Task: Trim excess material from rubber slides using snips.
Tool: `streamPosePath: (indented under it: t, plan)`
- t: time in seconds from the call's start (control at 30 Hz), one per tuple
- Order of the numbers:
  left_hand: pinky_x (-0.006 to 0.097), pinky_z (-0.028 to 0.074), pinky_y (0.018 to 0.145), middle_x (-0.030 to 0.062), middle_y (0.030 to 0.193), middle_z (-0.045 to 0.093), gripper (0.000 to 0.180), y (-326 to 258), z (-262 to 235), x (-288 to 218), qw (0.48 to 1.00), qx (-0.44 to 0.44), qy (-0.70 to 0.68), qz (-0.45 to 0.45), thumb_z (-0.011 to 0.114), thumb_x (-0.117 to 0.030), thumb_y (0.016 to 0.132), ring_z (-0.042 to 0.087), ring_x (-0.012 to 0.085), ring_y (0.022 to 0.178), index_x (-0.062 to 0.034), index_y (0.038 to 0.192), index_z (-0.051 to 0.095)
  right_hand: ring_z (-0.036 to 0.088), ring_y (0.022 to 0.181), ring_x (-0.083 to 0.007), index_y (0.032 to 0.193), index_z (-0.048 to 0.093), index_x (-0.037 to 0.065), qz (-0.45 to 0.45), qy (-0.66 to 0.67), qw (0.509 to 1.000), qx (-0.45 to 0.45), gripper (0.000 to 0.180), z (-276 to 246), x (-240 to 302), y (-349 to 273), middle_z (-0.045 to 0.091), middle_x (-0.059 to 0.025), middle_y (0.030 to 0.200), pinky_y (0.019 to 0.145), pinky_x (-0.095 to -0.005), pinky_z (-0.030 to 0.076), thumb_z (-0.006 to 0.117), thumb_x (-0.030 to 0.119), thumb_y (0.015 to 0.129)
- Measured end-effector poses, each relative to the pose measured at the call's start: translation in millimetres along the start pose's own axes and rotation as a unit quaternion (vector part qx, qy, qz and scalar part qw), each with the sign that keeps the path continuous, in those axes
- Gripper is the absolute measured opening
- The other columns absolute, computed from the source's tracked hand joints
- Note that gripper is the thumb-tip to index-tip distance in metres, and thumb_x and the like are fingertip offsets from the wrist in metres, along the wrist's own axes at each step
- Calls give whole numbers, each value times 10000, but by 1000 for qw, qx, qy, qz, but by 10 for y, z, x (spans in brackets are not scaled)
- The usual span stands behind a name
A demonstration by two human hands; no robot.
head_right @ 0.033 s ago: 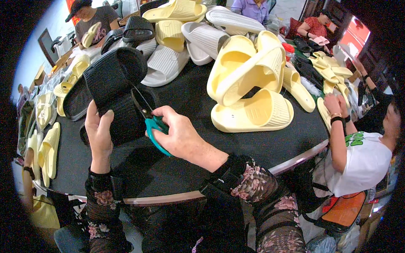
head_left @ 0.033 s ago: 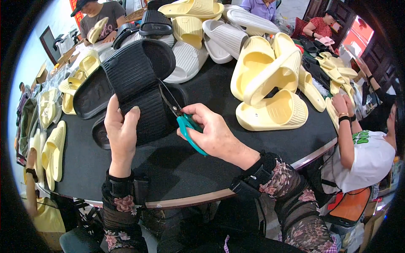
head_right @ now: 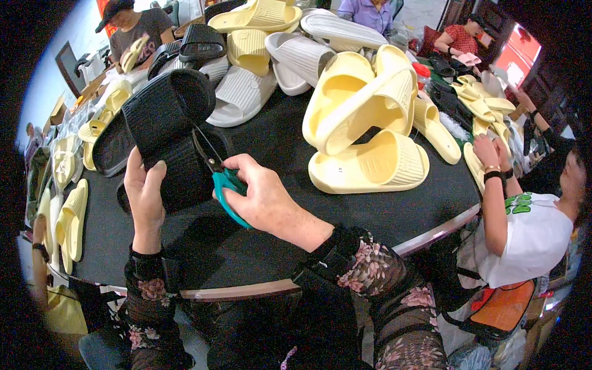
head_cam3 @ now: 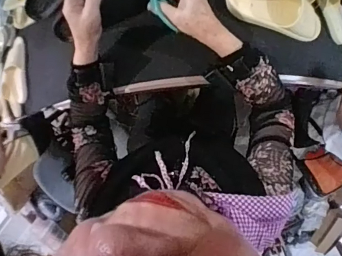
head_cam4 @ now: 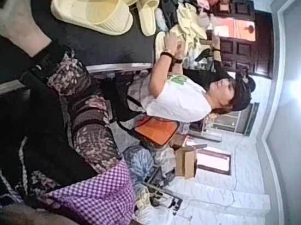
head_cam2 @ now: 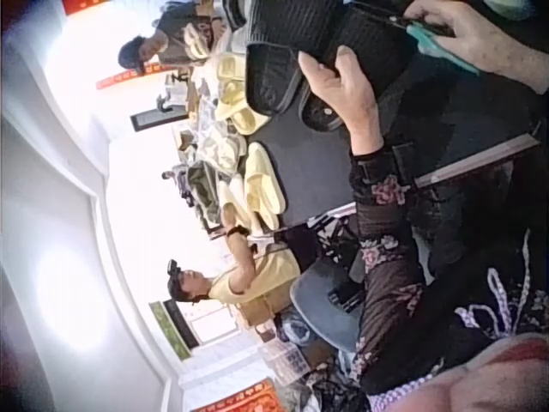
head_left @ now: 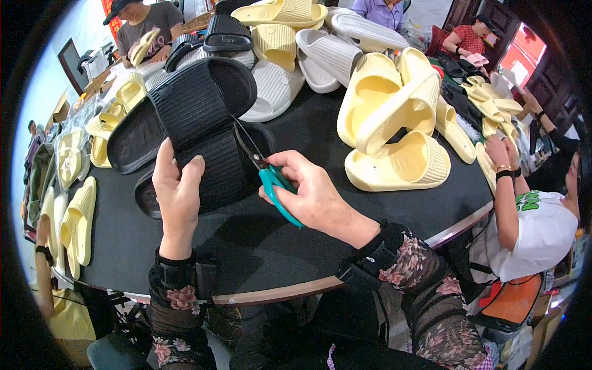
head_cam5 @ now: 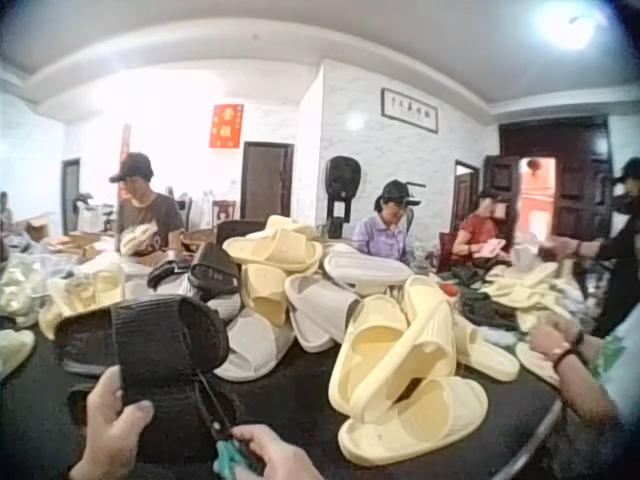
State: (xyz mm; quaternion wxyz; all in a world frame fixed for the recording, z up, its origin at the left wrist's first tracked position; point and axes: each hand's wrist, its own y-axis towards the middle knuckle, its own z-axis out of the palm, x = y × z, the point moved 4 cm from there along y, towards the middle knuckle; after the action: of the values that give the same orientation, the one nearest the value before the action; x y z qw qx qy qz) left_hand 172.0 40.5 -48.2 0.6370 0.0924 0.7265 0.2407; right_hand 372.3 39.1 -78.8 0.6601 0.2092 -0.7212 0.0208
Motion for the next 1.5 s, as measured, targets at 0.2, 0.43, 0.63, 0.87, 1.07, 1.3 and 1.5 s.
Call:
streamPosePath:
  t: [0.2, 0.43, 0.63, 0.87, 1.07, 1.3, 1.5]
  plan:
    - [212, 425, 785, 35, 1081, 571, 355, 11, -21, 27, 1000, 1, -18, 2, 503, 17, 852, 530, 76, 895, 41, 1205, 474, 611, 751, -142, 1086, 490, -47, -41, -13, 998, -44, 415, -28, 60, 11, 628, -136, 813, 670, -295, 492, 703, 139, 782]
    - [173, 354, 642, -54, 800, 495, 110, 4, -43, 41, 999, -29, -7, 15, 548, -79, 910, 419, 12, 704, 0, 987, 547, 615, 764, -153, 1105, 492, -18, -36, -38, 998, -37, 429, -26, 41, 5, 627, -137, 845, 683, -303, 496, 707, 155, 777]
    - [169, 365, 676, -39, 890, 569, 227, 2, -21, 18, 998, -28, -20, 44, 536, -117, 930, 446, 9, 742, 14, 1112, 573, 630, 765, -183, 1106, 495, -11, -43, -42, 997, -42, 422, -29, 56, -7, 628, -148, 838, 684, -316, 499, 697, 161, 778]
    - [162, 343, 643, -66, 842, 548, 197, -27, 12, 35, 999, -15, -22, 33, 532, -109, 935, 428, 0, 720, 13, 1083, 575, 646, 766, -216, 1108, 492, -13, -47, -34, 997, -41, 416, -37, 75, -11, 634, -169, 848, 690, -333, 502, 686, 152, 779]
    - [165, 314, 606, -77, 793, 514, 184, -31, -5, 7, 999, 8, 2, 46, 542, -110, 930, 398, -1, 694, 12, 1064, 574, 645, 777, -224, 1104, 491, -21, -47, -18, 998, -49, 417, -22, 85, -5, 631, -183, 858, 697, -342, 501, 688, 152, 779]
    - [155, 348, 636, -70, 842, 545, 200, -34, 52, 31, 998, 41, -9, 45, 522, -90, 935, 436, -3, 728, 8, 1102, 569, 642, 797, -234, 1102, 487, -34, -59, -40, 996, -60, 405, -64, 82, -7, 629, -183, 855, 708, -337, 497, 679, 141, 792]
    - [148, 382, 678, -52, 925, 586, 227, -33, 32, 67, 997, 62, 3, 44, 503, -80, 938, 479, -2, 781, 7, 1139, 563, 635, 794, -199, 1108, 485, -36, -57, -15, 997, -57, 377, -65, 102, -3, 631, -172, 858, 700, -319, 498, 660, 118, 812]
